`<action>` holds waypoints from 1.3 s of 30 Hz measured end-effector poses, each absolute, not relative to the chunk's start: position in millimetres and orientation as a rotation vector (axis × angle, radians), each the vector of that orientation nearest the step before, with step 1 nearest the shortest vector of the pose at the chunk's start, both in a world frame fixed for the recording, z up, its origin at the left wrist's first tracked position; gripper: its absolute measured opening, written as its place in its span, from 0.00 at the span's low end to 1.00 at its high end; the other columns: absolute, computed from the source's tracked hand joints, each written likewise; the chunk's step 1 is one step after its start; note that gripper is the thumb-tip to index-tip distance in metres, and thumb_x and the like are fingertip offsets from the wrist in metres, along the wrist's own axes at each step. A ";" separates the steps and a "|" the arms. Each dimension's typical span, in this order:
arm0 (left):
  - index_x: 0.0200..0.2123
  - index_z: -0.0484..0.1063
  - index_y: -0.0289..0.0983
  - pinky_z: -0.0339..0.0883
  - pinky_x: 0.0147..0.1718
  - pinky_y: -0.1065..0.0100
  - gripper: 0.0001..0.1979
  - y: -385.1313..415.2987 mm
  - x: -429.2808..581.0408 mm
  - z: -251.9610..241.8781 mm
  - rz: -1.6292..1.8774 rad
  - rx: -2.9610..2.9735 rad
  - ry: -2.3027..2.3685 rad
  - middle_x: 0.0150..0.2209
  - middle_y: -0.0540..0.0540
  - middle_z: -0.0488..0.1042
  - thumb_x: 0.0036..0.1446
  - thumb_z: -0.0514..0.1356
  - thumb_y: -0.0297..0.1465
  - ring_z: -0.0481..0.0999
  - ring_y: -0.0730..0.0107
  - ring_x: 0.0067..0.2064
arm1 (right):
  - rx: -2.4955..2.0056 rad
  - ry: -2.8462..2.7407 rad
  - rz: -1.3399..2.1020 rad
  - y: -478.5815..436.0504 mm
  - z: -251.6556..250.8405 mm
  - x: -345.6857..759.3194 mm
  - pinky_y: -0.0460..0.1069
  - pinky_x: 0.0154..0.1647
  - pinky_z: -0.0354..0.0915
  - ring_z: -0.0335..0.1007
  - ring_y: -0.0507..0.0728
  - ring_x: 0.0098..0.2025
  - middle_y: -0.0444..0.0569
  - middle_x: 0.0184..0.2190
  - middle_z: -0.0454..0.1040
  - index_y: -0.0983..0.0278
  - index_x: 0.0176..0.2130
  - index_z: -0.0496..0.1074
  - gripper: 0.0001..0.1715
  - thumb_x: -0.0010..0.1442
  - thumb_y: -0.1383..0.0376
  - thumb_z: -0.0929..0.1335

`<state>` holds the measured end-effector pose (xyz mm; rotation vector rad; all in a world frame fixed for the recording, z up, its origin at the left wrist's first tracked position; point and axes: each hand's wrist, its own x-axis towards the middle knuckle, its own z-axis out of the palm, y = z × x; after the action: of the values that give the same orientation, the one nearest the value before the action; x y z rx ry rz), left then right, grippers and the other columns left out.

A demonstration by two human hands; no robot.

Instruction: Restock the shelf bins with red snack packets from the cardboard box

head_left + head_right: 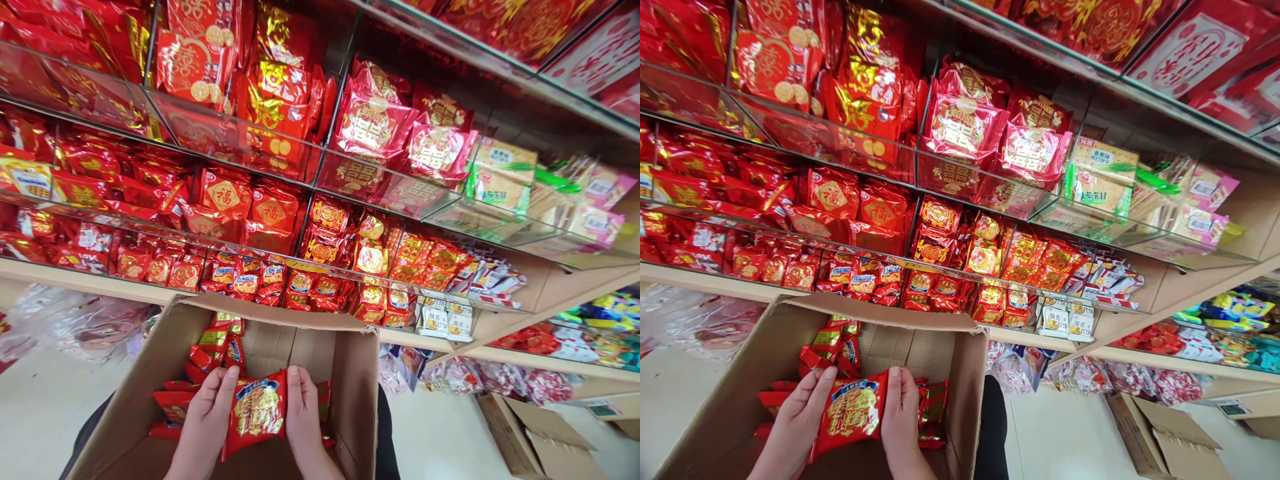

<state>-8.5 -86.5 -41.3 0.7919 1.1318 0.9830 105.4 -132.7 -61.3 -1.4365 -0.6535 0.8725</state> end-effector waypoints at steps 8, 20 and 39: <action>0.27 0.68 0.39 0.67 0.24 0.74 0.21 -84.8 -9.0 -35.1 0.976 0.767 1.168 0.22 0.55 0.68 0.35 0.66 0.48 0.69 0.73 0.26 | -1.538 -0.721 0.778 -134.7 -57.5 106.6 0.47 0.26 0.58 0.59 0.53 0.24 0.43 0.20 0.62 0.61 0.24 0.59 0.24 0.57 0.46 0.57; 0.33 0.67 0.40 0.68 0.23 0.74 0.07 -92.1 4.2 -13.1 0.926 0.336 1.188 0.23 0.54 0.72 0.48 0.61 0.30 0.72 0.75 0.22 | -1.196 0.167 1.169 -131.0 -34.4 90.3 0.41 0.13 0.47 0.63 0.49 0.19 0.38 0.20 0.67 0.60 0.31 0.59 0.27 0.39 0.50 0.73; 0.32 0.69 0.41 0.67 0.29 0.80 0.21 -90.5 -6.8 -32.3 0.945 0.672 1.206 0.26 0.57 0.73 0.33 0.68 0.43 0.70 0.76 0.31 | -1.363 -0.446 0.959 -136.0 -53.6 109.9 0.43 0.22 0.54 0.53 0.48 0.21 0.39 0.17 0.58 0.63 0.21 0.60 0.27 0.48 0.42 0.65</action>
<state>-6.8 -90.5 -32.3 0.6724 1.2057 0.9445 109.9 -136.0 -53.6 -1.3628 -0.4465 0.9595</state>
